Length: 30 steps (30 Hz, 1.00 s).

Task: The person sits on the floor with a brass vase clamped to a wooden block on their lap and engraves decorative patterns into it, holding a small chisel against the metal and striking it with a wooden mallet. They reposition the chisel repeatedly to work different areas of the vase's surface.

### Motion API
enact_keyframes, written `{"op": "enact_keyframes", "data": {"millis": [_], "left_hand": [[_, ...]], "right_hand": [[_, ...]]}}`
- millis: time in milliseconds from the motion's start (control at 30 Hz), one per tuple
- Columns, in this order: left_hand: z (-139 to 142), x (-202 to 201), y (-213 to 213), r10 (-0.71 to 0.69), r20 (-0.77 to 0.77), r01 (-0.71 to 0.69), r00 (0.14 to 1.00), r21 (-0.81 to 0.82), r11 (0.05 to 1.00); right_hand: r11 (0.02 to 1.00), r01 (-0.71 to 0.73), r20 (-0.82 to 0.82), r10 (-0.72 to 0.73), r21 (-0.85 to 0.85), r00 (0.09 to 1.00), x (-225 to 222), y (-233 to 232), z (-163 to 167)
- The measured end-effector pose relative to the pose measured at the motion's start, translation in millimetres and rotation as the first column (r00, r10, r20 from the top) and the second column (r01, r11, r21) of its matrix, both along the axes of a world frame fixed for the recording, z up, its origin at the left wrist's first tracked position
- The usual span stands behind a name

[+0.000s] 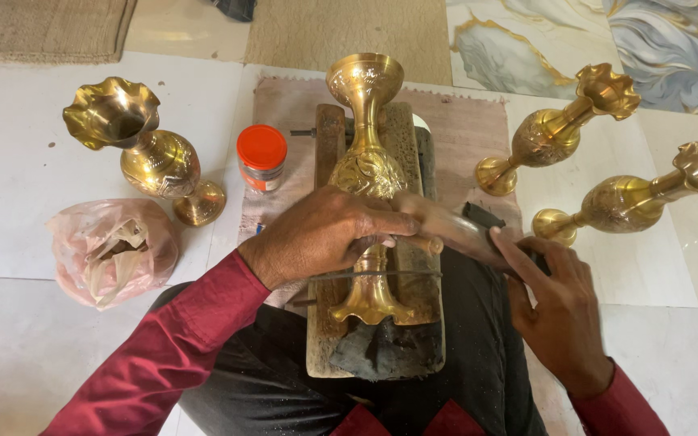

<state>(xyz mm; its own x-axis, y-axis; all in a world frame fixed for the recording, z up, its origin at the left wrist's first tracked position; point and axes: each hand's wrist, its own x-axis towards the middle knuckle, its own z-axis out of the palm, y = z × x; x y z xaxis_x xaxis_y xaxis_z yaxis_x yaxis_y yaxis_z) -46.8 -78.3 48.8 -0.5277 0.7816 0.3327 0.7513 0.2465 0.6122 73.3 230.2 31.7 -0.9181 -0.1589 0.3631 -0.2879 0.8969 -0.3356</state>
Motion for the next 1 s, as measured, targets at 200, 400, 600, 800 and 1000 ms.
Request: {"op": "enact_keyframes", "data": {"millis": [200,400,600,800,1000], "left_hand": [[-2.8,-1.8,1.4,-0.025,-0.009,0.024,1.000,-0.016,1.000],[-2.8,0.0,2.0,-0.016,-0.048,0.018,0.999,0.031,0.999],[2.3,5.2,-4.5,0.023,-0.057,-0.019,0.998,0.073,0.997],[-0.6,10.0,-8.1,0.059,-0.047,-0.055,0.997,0.085,0.995],[-9.2,11.9,-12.2,0.112,0.002,-0.112,0.994,0.075,0.991]], "right_hand": [[0.990,-0.021,-0.188,-0.005,-0.136,0.982,11.5,8.9,-12.0],[1.000,0.002,-0.321,-0.004,-0.005,0.947,17.3,10.5,-17.6],[0.998,-0.009,-0.303,-0.011,-0.062,0.953,11.1,0.9,-3.4],[0.999,0.000,-0.254,-0.009,-0.036,0.967,10.1,-9.3,18.4],[1.000,0.007,-0.244,-0.009,-0.007,0.970,15.0,-3.8,10.8]]}}
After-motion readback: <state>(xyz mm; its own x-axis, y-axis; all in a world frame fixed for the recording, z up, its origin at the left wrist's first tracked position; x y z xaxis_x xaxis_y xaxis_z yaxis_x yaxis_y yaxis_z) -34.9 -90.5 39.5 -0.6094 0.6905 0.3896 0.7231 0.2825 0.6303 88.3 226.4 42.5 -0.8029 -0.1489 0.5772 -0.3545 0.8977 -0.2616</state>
